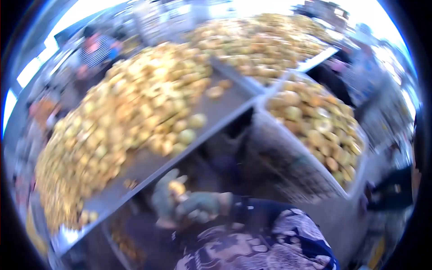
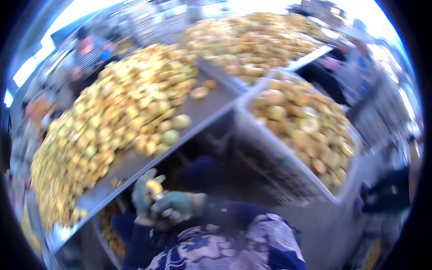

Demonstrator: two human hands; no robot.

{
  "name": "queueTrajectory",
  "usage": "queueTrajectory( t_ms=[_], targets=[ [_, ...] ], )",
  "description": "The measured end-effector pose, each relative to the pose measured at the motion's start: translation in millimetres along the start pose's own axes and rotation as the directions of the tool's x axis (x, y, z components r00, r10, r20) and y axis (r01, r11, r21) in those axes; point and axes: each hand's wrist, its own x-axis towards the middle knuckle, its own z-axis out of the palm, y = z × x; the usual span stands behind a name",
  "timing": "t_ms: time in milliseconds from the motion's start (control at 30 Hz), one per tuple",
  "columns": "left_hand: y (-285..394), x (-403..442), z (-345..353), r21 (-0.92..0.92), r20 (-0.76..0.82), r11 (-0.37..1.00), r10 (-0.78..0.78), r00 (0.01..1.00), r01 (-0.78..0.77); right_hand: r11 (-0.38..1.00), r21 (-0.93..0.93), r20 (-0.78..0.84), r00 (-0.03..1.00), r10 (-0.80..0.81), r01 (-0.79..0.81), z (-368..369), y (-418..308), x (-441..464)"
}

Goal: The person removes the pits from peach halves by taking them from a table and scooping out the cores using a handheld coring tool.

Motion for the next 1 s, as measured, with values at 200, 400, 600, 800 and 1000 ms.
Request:
queueTrajectory(
  t_ms=[200,400,600,800,1000],
  targets=[
    [22.1,4.7,-7.2,-0.538,-0.122,0.722,-0.578,0.807,0.436,0.924,0.325,0.328,0.94,0.088,-0.2,-15.7,10.3,27.5],
    [13.4,-5.0,-23.8,-0.708,0.05,0.511,-0.653,0.756,0.488,0.988,0.131,0.057,0.995,0.076,-0.083,7.2,5.4,20.4],
    [21.1,0.4,-17.7,-0.692,-0.173,0.625,-0.629,0.758,0.361,0.801,0.565,0.367,0.93,-0.03,-0.197,-11.1,32.1,40.6],
    [-16.1,1.2,-84.3,-0.639,-0.441,0.745,-0.56,0.701,0.193,0.901,0.422,0.388,0.918,-0.079,-0.101,-9.3,25.2,48.9],
    [-35.2,-27.9,-259.0,0.419,-0.632,0.722,-0.204,0.748,0.551,0.997,-0.004,-0.356,0.932,0.069,-0.076,-35.5,8.7,75.3]
  ],
)
